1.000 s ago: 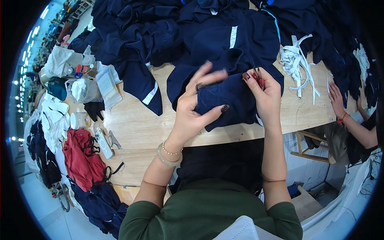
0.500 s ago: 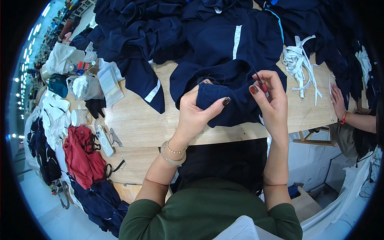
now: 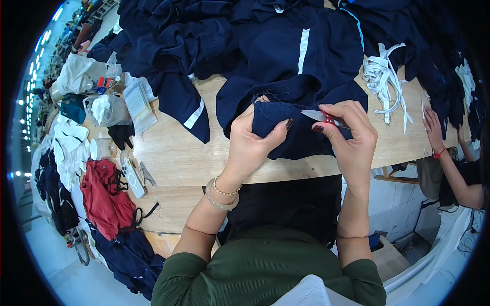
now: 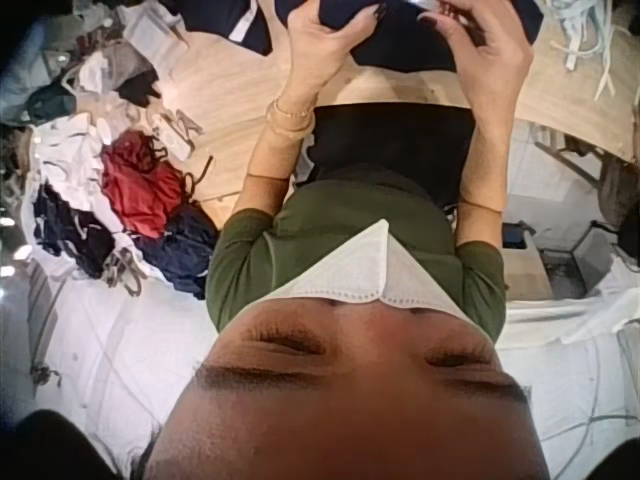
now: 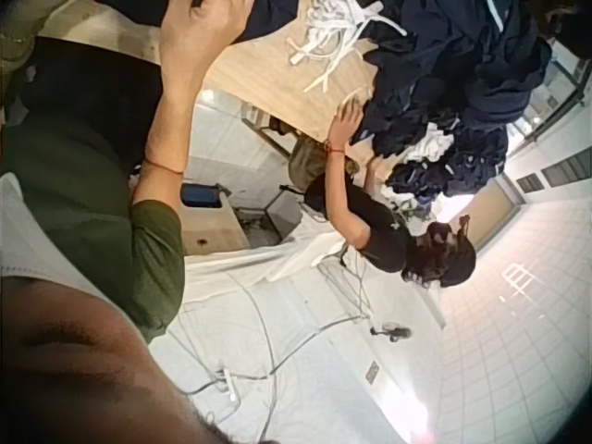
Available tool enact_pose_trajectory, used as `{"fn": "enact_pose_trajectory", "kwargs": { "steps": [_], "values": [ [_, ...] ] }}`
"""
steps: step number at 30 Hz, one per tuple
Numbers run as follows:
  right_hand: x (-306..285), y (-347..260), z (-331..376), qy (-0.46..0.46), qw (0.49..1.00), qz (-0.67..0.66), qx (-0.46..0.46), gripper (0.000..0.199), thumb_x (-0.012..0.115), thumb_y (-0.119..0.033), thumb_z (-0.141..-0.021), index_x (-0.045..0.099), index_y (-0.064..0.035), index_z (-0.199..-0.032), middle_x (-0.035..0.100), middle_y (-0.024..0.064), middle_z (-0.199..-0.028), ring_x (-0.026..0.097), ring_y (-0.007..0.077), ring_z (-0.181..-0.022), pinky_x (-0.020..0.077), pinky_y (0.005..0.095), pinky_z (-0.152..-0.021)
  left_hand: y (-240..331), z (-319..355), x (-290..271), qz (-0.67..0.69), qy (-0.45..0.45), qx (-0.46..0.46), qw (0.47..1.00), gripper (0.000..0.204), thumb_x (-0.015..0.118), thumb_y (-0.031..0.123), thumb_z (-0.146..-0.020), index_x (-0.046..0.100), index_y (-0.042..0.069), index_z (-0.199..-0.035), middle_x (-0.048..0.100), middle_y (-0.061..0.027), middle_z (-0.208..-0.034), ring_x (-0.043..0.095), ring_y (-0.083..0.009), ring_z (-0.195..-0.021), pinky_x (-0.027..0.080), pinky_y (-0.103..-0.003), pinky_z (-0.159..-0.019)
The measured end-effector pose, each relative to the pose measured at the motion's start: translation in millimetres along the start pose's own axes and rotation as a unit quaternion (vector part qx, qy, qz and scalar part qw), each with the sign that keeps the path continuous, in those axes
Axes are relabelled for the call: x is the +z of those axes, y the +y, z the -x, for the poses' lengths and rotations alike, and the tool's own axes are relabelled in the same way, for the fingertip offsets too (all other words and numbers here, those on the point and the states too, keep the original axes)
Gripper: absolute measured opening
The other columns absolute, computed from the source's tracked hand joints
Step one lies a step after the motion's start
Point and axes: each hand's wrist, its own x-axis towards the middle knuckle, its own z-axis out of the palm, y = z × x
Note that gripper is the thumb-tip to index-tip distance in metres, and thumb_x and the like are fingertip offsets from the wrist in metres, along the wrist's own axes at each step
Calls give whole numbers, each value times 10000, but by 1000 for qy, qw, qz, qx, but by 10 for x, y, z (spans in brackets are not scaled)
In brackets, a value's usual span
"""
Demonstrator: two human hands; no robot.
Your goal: Trim loose threads from finished blue garments using thread snips in a factory setting.
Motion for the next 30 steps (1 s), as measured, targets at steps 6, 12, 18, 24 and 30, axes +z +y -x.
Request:
{"fn": "enact_pose_trajectory", "kwargs": {
  "steps": [6,12,18,24,30],
  "values": [
    [43,-17,-20,8,999,31,-32,249,792,-71,-693,673,-1,-900,642,73,-799,553,202,-719,450,286,-635,2,-1,17,-10,0,15,1000,117,671,-36,-789,707,-13,-898,640,-39,-823,572,-106,-736,450,-225,-666],
    [59,-52,-54,2,997,51,-49,251,795,-96,-689,677,-9,-894,638,78,-790,554,206,-717,446,296,-631,-21,-28,17,-45,-2,74,996,150,674,-47,-758,708,-4,-898,634,-56,-800,544,-146,-715,426,-258,-660],
    [43,-49,-61,-2,994,86,-64,242,796,-97,-688,676,-11,-881,639,71,-782,550,200,-708,442,298,-632,-42,-38,9,-76,-3,102,992,163,680,-49,-737,712,6,-888,631,-51,-784,534,-163,-727,413,-277,-679],
    [53,-36,-60,5,997,60,-47,240,798,-100,-688,676,-13,-874,632,64,-771,547,201,-702,439,299,-631,-35,-23,14,-64,3,63,996,155,683,-43,-738,713,9,-880,633,-52,-785,538,-163,-727,409,-281,-672],
    [60,-29,-63,-1,997,56,-54,243,800,-97,-683,678,-17,-877,632,69,-774,548,205,-704,440,298,-631,-45,-33,6,-68,2,82,994,144,682,-38,-733,713,6,-867,631,-58,-773,536,-167,-721,410,-285,-664]
  ]
}}
